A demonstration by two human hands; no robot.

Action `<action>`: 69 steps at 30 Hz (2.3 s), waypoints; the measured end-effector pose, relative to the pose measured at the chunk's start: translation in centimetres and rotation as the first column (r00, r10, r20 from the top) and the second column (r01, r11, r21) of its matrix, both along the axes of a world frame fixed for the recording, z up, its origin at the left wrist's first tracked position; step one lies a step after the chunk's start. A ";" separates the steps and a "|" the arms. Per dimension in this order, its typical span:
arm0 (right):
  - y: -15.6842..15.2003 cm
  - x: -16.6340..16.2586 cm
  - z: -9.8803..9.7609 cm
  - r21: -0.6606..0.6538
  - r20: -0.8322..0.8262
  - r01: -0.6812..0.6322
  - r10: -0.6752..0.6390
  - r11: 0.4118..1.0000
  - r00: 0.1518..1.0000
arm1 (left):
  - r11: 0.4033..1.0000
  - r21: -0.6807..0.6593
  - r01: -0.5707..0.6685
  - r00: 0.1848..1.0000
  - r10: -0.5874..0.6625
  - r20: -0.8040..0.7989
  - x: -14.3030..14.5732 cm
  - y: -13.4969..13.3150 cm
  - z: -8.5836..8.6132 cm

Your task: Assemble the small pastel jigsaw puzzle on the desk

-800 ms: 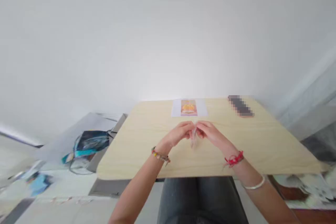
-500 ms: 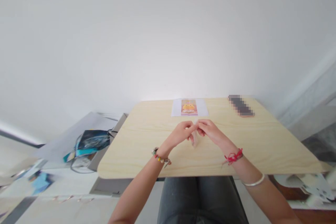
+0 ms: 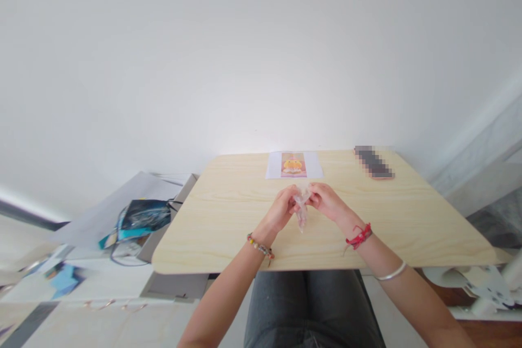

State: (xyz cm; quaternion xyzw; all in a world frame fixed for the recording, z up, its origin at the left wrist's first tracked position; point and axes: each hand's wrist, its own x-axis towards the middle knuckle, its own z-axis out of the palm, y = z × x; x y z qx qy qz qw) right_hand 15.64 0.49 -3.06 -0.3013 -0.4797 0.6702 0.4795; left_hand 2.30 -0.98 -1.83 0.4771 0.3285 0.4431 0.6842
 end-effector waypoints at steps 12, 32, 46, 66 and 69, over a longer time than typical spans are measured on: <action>-0.7 2.2 2.0 0.165 0.673 -0.046 -0.079 0.985 0.736 | 0.932 0.355 -0.067 0.812 0.258 -0.523 -2.9 0.5 1.2; -0.1 3.2 1.7 0.024 0.375 0.104 -0.105 0.994 0.921 | 0.715 0.629 0.305 0.606 0.364 -0.707 -2.4 0.2 -2.9; 3.8 4.6 -2.6 0.418 0.700 -0.131 -0.227 0.899 0.677 | 0.436 0.490 0.755 0.170 0.591 -0.788 -5.5 3.8 0.5; 6.7 3.6 -3.5 0.350 0.606 -0.155 -0.097 0.924 0.789 | 0.264 0.389 0.883 0.072 0.743 -0.665 -4.7 6.3 3.9; 6.8 3.8 -4.0 0.406 0.594 -0.107 -0.172 0.908 0.786 | 0.236 0.398 0.886 0.089 0.758 -0.646 -4.1 6.6 4.1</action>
